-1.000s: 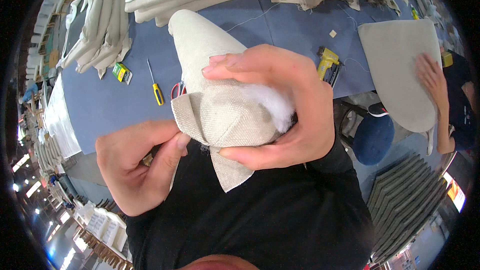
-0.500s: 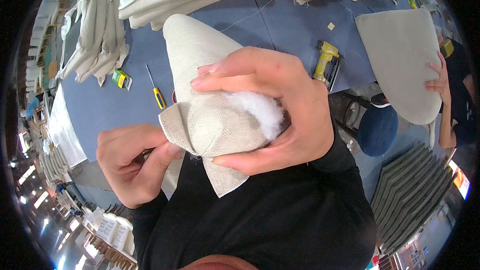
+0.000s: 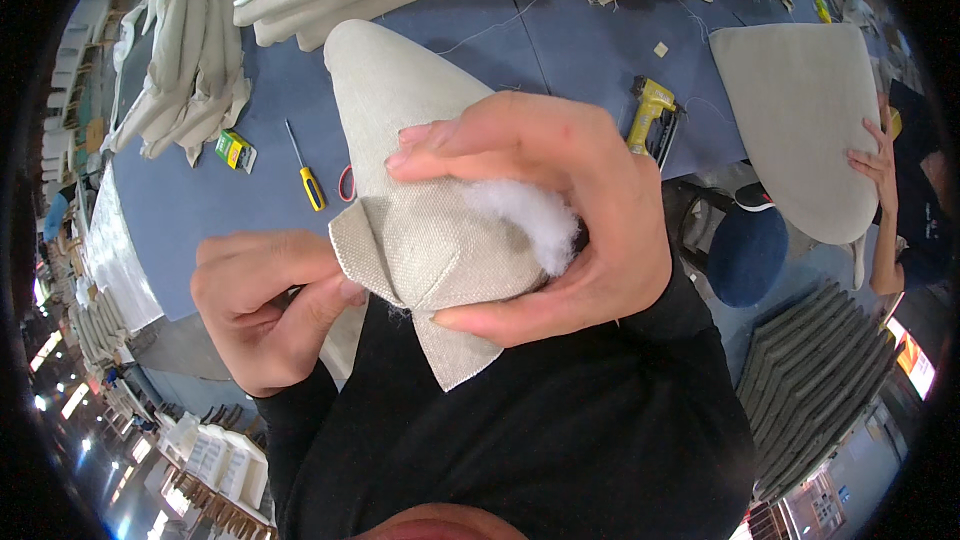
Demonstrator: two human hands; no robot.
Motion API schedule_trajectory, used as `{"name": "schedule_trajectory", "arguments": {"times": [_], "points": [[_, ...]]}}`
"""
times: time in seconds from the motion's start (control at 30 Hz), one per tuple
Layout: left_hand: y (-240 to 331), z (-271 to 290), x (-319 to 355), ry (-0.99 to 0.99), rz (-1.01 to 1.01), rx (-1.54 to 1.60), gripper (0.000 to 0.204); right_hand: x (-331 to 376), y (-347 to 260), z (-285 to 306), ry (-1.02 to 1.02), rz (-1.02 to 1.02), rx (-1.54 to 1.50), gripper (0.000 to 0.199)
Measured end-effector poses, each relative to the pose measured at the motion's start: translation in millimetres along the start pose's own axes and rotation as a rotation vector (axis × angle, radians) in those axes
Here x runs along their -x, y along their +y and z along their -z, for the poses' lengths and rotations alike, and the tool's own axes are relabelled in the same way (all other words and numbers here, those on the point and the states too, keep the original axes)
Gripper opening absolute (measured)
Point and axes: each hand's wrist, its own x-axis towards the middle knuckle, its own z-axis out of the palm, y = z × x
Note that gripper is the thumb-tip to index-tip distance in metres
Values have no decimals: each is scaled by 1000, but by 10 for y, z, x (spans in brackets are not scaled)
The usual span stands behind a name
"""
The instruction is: The person stuffs a white fabric cushion cover with loose white filling material. They use a metal tool to push the filling deep into the corners and edges of the cover to ensure even distribution. The person repeatedly adjusts the cover and adds more filling by hand throughout the process.
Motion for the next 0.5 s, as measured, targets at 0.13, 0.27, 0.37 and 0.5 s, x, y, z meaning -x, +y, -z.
{"name": "schedule_trajectory", "arguments": {"times": [0.13, 0.27, 0.37, 0.5], "points": [[-52, 22, -1, -11, 3, 65, 7, -33, 9, 13, 4, 26, 2, 86], [-46, 34, 7, -13, 13, 55, 6, -49, 8, 6, -2, 14, -10, 80], [-22, 41, 15, -12, 42, 67, 8, -42, 22, -8, -5, 6, -20, 76], [17, 0, 26, -20, -5, 0, 9, -18, 14, -16, -9, 1, -36, 71]]}}
